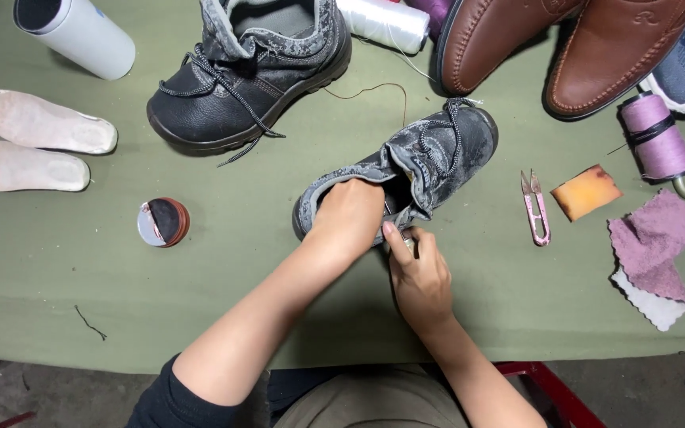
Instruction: The person prepares a spool of thread, then uses a stitching awl and needle to sew the upper of a worn black shoe. They repeatedly pierce the shoe material and pull the thread through, working along the side and collar of the shoe.
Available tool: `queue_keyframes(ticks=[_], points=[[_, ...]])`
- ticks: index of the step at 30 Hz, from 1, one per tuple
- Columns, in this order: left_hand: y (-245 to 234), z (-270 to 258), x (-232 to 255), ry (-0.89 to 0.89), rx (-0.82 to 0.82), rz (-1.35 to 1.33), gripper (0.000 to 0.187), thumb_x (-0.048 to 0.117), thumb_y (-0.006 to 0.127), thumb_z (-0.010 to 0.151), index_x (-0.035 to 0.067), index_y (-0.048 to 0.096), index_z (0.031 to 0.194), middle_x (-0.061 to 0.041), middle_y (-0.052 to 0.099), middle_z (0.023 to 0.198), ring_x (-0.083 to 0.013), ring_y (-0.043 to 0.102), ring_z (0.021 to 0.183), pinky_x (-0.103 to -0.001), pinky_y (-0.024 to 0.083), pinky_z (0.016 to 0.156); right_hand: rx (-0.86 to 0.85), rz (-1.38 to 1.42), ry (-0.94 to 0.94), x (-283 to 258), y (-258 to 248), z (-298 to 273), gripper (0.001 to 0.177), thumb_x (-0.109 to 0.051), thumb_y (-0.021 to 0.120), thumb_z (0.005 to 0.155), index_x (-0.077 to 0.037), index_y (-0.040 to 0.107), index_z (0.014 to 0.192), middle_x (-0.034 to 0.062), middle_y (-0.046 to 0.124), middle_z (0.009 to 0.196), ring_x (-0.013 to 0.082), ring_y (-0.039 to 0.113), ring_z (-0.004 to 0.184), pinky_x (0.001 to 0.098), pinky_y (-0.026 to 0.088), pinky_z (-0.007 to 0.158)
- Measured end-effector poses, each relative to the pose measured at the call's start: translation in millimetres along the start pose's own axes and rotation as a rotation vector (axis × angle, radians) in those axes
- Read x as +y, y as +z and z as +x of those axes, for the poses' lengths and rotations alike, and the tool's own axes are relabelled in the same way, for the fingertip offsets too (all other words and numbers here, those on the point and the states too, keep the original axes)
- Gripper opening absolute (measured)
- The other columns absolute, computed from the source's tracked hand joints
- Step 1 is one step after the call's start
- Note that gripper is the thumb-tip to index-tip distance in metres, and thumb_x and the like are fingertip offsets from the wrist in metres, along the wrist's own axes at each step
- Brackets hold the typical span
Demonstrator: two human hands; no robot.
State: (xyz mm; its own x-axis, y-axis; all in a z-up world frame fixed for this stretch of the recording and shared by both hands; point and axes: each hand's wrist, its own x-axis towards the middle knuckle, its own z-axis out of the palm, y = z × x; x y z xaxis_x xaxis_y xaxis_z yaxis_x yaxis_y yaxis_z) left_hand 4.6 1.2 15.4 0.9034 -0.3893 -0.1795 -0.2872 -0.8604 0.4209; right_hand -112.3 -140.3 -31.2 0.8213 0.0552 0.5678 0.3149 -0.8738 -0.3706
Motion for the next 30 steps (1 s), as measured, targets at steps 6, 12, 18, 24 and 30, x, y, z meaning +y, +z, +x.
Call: queue_keyframes(ticks=[6,12,18,24,30], points=[[-18.5,9.1,3.5,-0.010,0.001,-0.088,0.019,0.009,0.067,0.089,-0.007,0.077,0.092,-0.030,0.072,0.085,-0.0511,0.073,0.082,-0.063,0.060,0.078,0.035,0.066,0.034,2.3,4.7,-4.0,0.068,-0.006,0.068,0.092,-0.040,0.049,0.148,0.0044,0.061,0.108,0.0289,0.073,0.085,0.0422,0.054,0.058],[-29.4,10.4,10.1,-0.095,-0.083,-0.111,0.025,0.013,0.057,0.094,-0.004,0.075,0.092,-0.024,0.074,0.090,-0.0451,0.074,0.092,-0.056,0.060,0.083,0.052,0.083,0.007,3.3,3.0,-1.6,0.071,-0.001,0.070,0.089,-0.034,0.049,0.148,0.0072,0.061,0.104,0.0302,0.072,0.078,0.0435,0.053,0.053],[-42.7,1.1,26.4,-0.306,-0.183,-0.275,0.043,0.022,0.038,0.101,-0.001,0.074,0.110,-0.023,0.074,0.109,-0.0436,0.071,0.108,-0.058,0.054,0.097,0.077,0.054,-0.015,8.6,8.4,-5.9,0.070,-0.002,0.073,0.087,-0.032,0.050,0.145,0.0050,0.061,0.103,0.0285,0.071,0.074,0.0410,0.052,0.046],[-65.0,-7.7,55.6,-0.479,-0.273,-0.195,0.055,0.026,0.046,0.103,0.002,0.052,0.152,-0.014,0.065,0.138,-0.0268,0.055,0.137,-0.029,0.040,0.116,0.079,0.042,-0.021,8.7,7.3,-5.4,0.074,-0.001,0.075,0.084,-0.033,0.047,0.145,0.0060,0.060,0.103,0.0313,0.070,0.070,0.0417,0.052,0.042],[-23.4,-3.4,36.8,-0.356,-0.099,-0.134,0.037,0.026,0.046,0.102,0.009,0.053,0.133,-0.007,0.065,0.124,-0.0230,0.058,0.122,-0.029,0.043,0.108,0.062,0.040,0.005,9.6,8.3,-8.7,0.077,0.002,0.075,0.082,-0.034,0.046,0.143,0.0069,0.060,0.100,0.0346,0.069,0.069,0.0446,0.051,0.038]])
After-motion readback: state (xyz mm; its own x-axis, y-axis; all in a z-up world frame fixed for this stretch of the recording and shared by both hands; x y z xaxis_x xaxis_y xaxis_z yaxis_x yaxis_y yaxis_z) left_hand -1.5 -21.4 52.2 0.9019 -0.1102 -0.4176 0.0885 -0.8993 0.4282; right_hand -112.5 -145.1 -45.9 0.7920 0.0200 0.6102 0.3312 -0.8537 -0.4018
